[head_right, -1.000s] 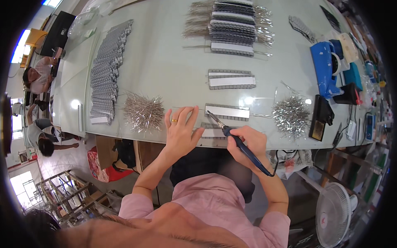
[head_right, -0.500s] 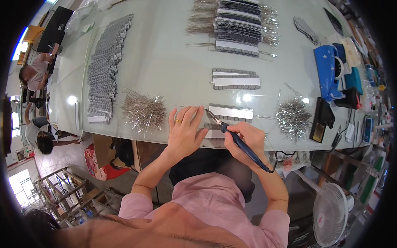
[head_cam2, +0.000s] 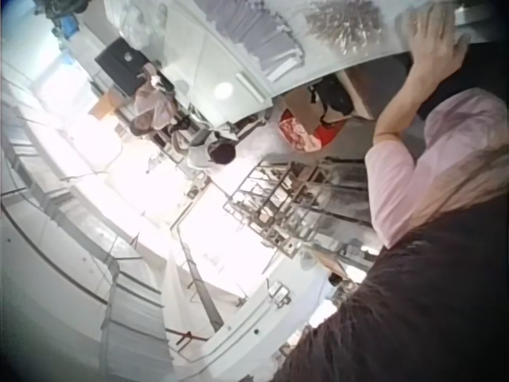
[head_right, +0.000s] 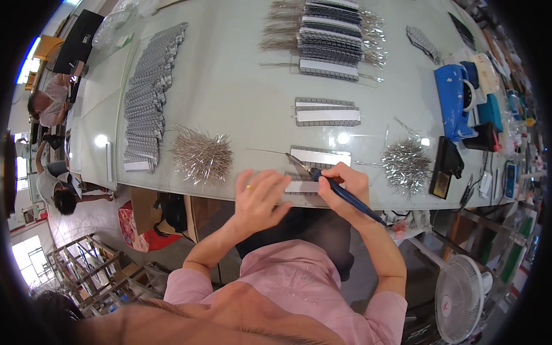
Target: The person aligns components on the table and solders wire leads onto them using a soldering iron.
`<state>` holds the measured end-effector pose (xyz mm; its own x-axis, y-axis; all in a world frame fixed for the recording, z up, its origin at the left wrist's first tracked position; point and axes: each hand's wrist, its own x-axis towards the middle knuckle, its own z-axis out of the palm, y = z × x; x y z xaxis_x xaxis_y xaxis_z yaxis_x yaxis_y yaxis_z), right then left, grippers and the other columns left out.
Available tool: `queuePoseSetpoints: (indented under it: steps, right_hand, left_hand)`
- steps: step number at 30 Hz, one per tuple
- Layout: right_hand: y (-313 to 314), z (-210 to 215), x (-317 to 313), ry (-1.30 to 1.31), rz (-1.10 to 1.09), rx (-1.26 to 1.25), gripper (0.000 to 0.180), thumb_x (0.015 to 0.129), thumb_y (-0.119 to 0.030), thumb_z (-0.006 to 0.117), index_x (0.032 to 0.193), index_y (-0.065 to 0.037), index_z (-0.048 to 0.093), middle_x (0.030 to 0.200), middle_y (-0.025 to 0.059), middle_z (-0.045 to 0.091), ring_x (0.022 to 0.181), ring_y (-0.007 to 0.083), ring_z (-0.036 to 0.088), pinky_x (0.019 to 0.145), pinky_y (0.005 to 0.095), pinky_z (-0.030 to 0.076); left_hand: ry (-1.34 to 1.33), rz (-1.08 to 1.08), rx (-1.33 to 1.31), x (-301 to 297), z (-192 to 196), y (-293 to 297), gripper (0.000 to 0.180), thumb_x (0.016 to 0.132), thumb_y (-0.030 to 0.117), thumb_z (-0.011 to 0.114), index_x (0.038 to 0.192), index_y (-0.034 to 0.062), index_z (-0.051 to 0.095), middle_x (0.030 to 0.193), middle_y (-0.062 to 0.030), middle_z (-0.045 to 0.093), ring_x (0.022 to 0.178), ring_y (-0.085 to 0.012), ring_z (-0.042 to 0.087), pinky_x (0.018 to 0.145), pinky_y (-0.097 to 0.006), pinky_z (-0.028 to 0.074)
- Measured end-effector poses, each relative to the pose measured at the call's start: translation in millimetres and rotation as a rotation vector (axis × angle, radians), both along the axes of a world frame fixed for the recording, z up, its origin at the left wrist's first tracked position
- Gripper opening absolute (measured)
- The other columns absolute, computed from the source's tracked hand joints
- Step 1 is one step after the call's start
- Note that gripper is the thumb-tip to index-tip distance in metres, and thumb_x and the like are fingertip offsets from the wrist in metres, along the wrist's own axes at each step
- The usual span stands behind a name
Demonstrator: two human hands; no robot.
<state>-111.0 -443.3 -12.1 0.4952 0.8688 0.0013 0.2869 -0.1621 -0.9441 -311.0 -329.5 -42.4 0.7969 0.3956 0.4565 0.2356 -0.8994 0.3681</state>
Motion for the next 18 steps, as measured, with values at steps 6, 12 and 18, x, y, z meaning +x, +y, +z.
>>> queuePoseSetpoints:
  steps: [6, 12, 18]
  right_hand:
    - [-29.3, -27.3, 14.2, 0.269, -0.256, 0.347, 0.015, 0.091, -0.003, 0.06, 0.105, 0.001, 0.055, 0.092, 0.0106, 0.066, 0.076, 0.0164, 0.068, 0.069, 0.0264, 0.055]
    - [-68.1, -18.8, 35.3, 0.051, -0.449, 0.228, 0.012, 0.089, 0.002, 0.061, 0.1, 0.001, 0.056, 0.084, 0.0072, 0.064, 0.076, 0.0136, 0.067, 0.069, 0.0252, 0.052]
    - [-102.5, -7.5, 35.1, -0.234, -0.411, 0.06, 0.007, 0.084, 0.002, 0.066, 0.089, 0.002, 0.062, 0.074, 0.0067, 0.061, 0.064, 0.01, 0.062, 0.059, 0.0229, 0.047]
  left_hand:
    - [0.154, -0.153, -0.046, 27.0, -6.4, -29.0, 0.061, 0.082, 0.043, 0.071, 0.131, 0.0077, 0.059, 0.135, -0.0097, 0.054, 0.128, -0.0268, 0.05, 0.108, -0.052, 0.033]
    - [0.192, -0.119, -0.088, 51.6, -2.4, -26.2, 0.067, 0.083, 0.041, 0.071, 0.137, 0.0066, 0.053, 0.144, -0.0142, 0.048, 0.136, -0.0321, 0.041, 0.11, -0.056, 0.029]
    - [0.263, -0.101, -0.077, 75.3, -4.2, -25.5, 0.066, 0.085, 0.042, 0.069, 0.142, 0.0142, 0.051, 0.151, -0.0158, 0.039, 0.14, -0.0354, 0.035, 0.11, -0.062, 0.024]
